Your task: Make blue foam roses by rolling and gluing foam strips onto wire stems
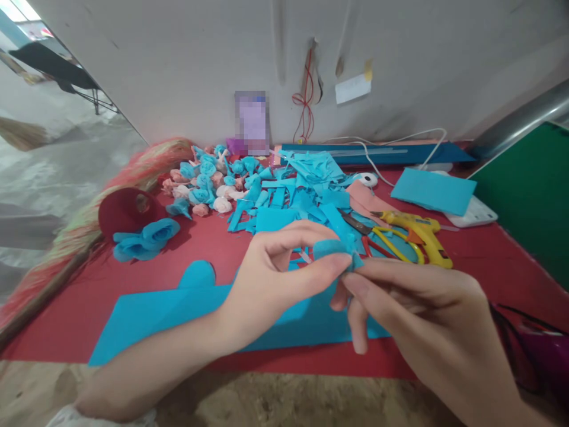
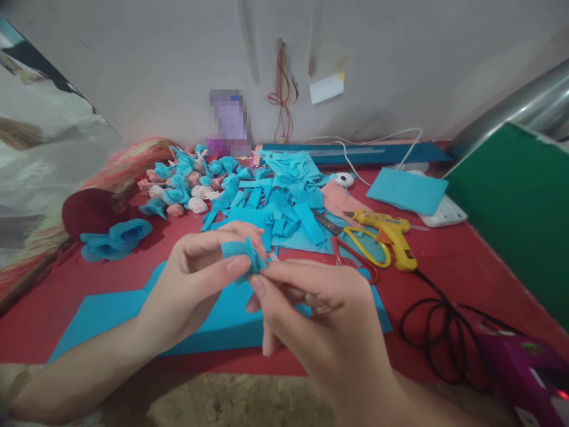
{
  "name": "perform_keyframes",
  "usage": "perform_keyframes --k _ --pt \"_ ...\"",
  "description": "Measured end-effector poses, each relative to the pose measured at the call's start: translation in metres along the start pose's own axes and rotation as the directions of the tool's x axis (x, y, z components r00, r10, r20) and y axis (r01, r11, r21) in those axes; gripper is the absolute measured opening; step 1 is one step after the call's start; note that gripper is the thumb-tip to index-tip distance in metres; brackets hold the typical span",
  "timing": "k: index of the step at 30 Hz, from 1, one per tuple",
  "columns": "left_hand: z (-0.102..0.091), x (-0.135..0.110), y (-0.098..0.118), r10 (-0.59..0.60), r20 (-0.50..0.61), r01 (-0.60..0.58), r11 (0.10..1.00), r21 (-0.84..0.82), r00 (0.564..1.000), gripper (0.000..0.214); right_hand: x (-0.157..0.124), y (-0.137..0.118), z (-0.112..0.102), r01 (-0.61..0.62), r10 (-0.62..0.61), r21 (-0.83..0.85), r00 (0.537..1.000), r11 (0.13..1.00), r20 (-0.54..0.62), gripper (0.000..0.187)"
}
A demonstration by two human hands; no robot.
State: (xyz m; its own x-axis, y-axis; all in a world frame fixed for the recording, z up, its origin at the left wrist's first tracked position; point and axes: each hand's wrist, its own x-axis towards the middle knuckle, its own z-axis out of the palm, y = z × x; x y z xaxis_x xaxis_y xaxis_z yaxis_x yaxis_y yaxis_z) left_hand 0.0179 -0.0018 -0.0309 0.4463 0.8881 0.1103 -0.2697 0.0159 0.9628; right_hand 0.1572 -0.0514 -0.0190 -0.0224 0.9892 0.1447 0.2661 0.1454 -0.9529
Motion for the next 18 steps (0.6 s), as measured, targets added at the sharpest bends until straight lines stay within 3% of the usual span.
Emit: perform_keyframes --k 6,11,18 --pt "-0.001 -0.0003 0.0015 0.001 -0.018 -0.001 1.0 -0.008 1.0 0.008 -0.0004 -0.0014 0.0025 -0.068 0.067 0.066 0.998 0.996 0.012 0.026" --pt "0.0004 0.0001 0.0013 0.009 -0.028 -0.01 1.0 -0.027 1.0 0.008 -0.0026 -0.0013 0.0037 -0.165 0.174 0.172 0.984 0.971 -0.041 0.022" --pt "0.0011 0.0022 0.0002 0.02 -0.039 -0.022 0.999 -0.033 0.999 0.016 0.0011 0.0039 0.0002 -0.115 0.106 0.182 0.993 0.977 0.054 0.021"
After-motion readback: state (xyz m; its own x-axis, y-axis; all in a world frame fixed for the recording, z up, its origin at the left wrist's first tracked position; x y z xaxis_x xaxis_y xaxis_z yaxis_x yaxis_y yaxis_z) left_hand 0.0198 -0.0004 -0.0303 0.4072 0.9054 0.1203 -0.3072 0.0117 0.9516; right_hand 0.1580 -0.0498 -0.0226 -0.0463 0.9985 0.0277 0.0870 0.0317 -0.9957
